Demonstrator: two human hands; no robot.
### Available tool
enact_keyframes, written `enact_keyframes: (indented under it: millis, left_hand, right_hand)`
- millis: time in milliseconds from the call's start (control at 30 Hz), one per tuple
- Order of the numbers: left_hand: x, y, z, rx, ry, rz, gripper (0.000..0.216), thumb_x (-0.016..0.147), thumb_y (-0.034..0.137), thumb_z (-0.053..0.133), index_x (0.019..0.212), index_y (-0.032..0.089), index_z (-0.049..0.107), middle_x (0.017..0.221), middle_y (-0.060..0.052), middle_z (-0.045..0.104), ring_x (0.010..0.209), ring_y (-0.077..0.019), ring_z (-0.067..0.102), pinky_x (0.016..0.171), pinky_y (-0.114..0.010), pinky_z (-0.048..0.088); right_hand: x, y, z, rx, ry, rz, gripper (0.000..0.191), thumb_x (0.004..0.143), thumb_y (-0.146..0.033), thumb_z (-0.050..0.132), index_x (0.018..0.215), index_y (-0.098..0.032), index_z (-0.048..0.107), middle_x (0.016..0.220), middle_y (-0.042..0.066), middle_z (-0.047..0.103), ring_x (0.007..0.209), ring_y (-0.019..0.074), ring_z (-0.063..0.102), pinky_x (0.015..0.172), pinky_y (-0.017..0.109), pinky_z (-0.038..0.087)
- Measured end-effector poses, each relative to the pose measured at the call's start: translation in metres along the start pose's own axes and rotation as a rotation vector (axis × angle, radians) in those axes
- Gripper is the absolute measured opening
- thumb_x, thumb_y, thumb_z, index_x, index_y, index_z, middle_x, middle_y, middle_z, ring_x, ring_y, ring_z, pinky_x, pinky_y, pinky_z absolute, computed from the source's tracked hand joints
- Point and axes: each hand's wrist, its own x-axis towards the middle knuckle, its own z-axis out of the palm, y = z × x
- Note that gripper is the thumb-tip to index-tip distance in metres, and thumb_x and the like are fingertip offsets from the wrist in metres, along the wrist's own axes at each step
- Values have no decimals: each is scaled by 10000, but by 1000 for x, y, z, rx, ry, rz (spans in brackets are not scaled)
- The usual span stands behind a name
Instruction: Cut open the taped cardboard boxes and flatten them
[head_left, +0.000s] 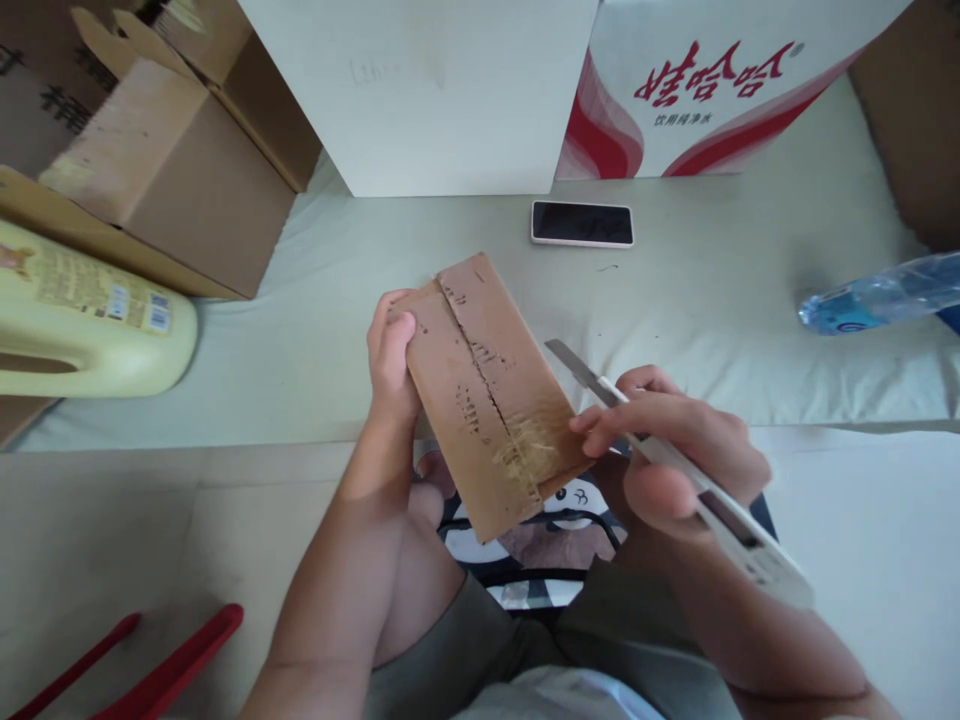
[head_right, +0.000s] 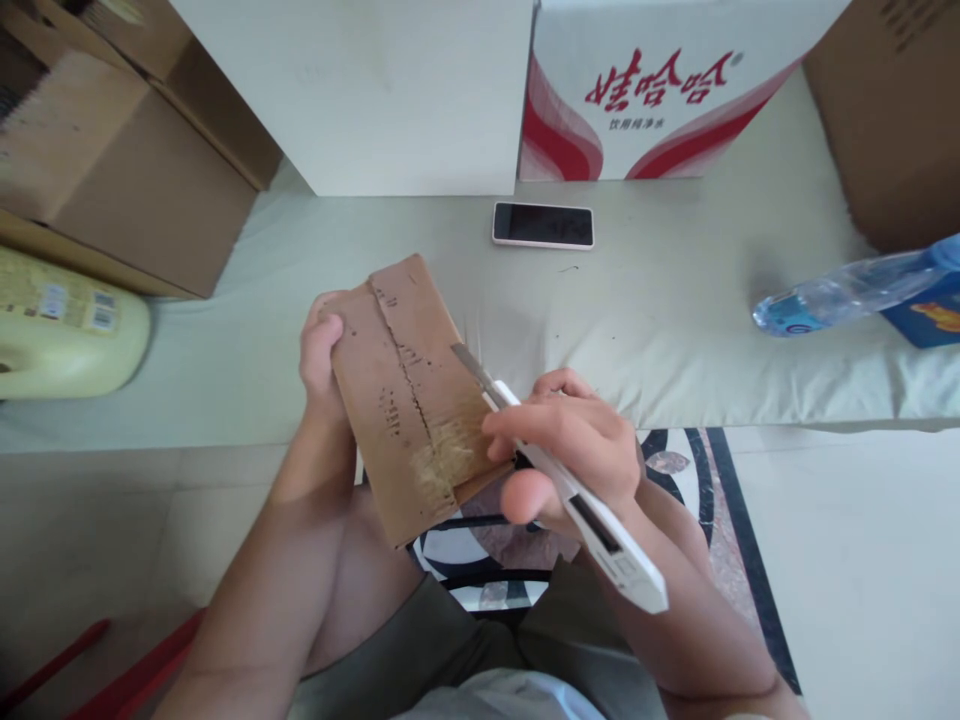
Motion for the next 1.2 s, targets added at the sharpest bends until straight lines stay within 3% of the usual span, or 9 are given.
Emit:
enact_keyframes:
  millis: [100, 200, 300, 433, 600, 733, 867, 1033, 1200]
  left_hand:
    - [-1, 3, 2, 25, 11, 24, 367, 848, 568, 703, 899, 208, 655, 821, -23, 584, 748, -182, 584, 696, -315, 481]
    - [-3, 9, 5, 67, 26, 64, 386, 844, 581, 712, 866, 200, 652, 803, -20, 571, 723, -171, 538, 673, -307, 450]
    - [-3, 12, 6, 153, 76, 82, 447, 850, 645, 706, 877, 204, 637, 809, -21, 551, 733, -172, 516, 682, -311, 445]
    - [-2, 6, 1, 240, 117, 183, 570, 848, 735, 669, 1103, 226, 631, 1093, -67, 601, 957, -205, 579, 862, -340, 502]
    - [-4, -3, -4, 383, 4, 271, 731, 798, 813, 655, 1354, 349, 553, 1509, -86, 453, 1323, -302, 519, 1063, -430, 502]
    - [-11, 0, -1, 475, -88, 353, 685, 806, 821, 632, 1273, 320, 644, 1489, -104, 416, 1514, -365, 343, 1181, -496, 434]
    - [-15, 5, 1, 504, -106, 327, 748, 777, 870, 612, 1239, 286, 673, 1371, -118, 466, 1502, -374, 345, 1257, -544, 346]
    - [-22, 11, 6, 509, -127, 295, 584, 901, 738, 588, 1248, 278, 683, 1396, -117, 501, 1465, -347, 412, 1283, -543, 317]
    - [-30, 12, 15, 484, -99, 332, 483, 974, 671, 521, 1116, 261, 732, 1486, -98, 454, 1525, -349, 376, 1300, -529, 315]
  right_hand:
    - [9, -1, 3, 93, -63, -174, 289, 974, -546, 671, 998, -262, 625, 842, 29, 804, 902, 256, 808, 824, 423, 543]
    - [10, 2, 6, 66, -280, -181, 428, 871, -615, 767, 1065, -276, 592, 1080, 58, 830, 1318, 322, 689, 1078, 493, 470]
    - [7, 9, 9, 7, -354, -176, 454, 879, -640, 739, 1097, -275, 579, 1201, 77, 810, 1414, 312, 618, 1137, 480, 420]
    - [4, 15, 17, -54, -252, -129, 443, 887, -620, 740, 1117, -278, 577, 1206, 82, 804, 1412, 323, 615, 1120, 473, 442]
    - [1, 16, 21, -100, -74, -46, 410, 906, -524, 759, 1195, -285, 595, 1224, 96, 778, 1352, 341, 645, 1088, 505, 511]
    - [-1, 18, 22, 150, 138, 110, 356, 1004, -532, 586, 1267, -292, 581, 971, 48, 757, 920, 259, 754, 809, 425, 610]
    - [1, 20, 22, 347, 257, 187, 321, 1025, -561, 484, 1153, -277, 561, 703, -15, 603, 619, 191, 636, 568, 331, 531]
    - [4, 2, 11, 227, 187, 196, 121, 959, -360, 609, 1001, -246, 600, 639, -33, 608, 483, 130, 549, 431, 261, 416]
    - [8, -21, 5, -29, 38, 35, 36, 849, -223, 586, 882, -227, 599, 568, -41, 585, 409, 96, 487, 392, 240, 373]
